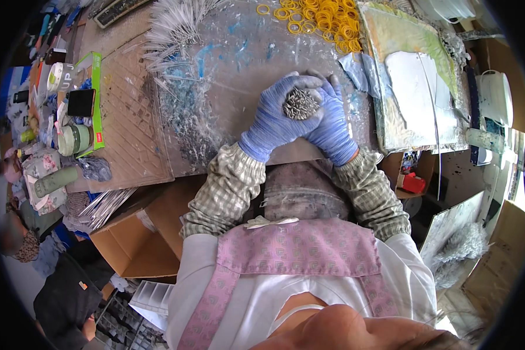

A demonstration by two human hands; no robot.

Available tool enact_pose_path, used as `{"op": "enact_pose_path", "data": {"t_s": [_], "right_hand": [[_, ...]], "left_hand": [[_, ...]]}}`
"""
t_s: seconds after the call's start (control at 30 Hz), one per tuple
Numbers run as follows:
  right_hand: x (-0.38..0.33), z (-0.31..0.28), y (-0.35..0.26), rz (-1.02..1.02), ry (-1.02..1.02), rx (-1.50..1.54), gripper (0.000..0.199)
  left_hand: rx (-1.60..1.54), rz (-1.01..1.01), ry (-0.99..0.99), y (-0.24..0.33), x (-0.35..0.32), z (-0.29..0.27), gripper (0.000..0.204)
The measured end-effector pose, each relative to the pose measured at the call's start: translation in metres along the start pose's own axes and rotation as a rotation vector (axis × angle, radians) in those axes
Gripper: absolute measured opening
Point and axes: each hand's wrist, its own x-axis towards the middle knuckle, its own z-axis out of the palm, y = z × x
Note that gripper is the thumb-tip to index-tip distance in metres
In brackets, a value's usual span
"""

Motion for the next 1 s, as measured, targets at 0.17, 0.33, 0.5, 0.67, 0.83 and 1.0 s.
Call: {"op": "enact_pose_path", "data": {"t_s": [0.17,0.33,0.5,0.67,0.83,1.0], "right_hand": [[0.000,-0.043,0.008,0.094,-0.018,0.114,0.113],[0.053,-0.097,-0.048,-0.258,0.029,-0.025,0.128],[0.050,-0.060,-0.059,-0.278,-0.208,-0.108,0.109],[0.065,-0.063,-0.050,-0.296,-0.160,0.024,0.096],[0.063,-0.077,-0.050,-0.252,-0.188,-0.069,0.096],[0.036,-0.090,-0.036,-0.106,-0.197,0.961,0.129]], "left_hand": [[0.010,-0.195,-0.016,-0.001,0.000,-0.001,0.049],[-0.437,-0.329,0.088,-0.003,-0.013,0.002,0.057],[-0.559,-0.302,0.155,0.009,-0.008,0.006,0.058],[-0.394,-0.326,0.100,0.013,-0.005,-0.001,0.051],[-0.223,-0.325,0.024,0.011,0.006,-0.002,0.044],[-0.052,-0.308,-0.035,0.010,0.005,-0.007,0.037]]}}
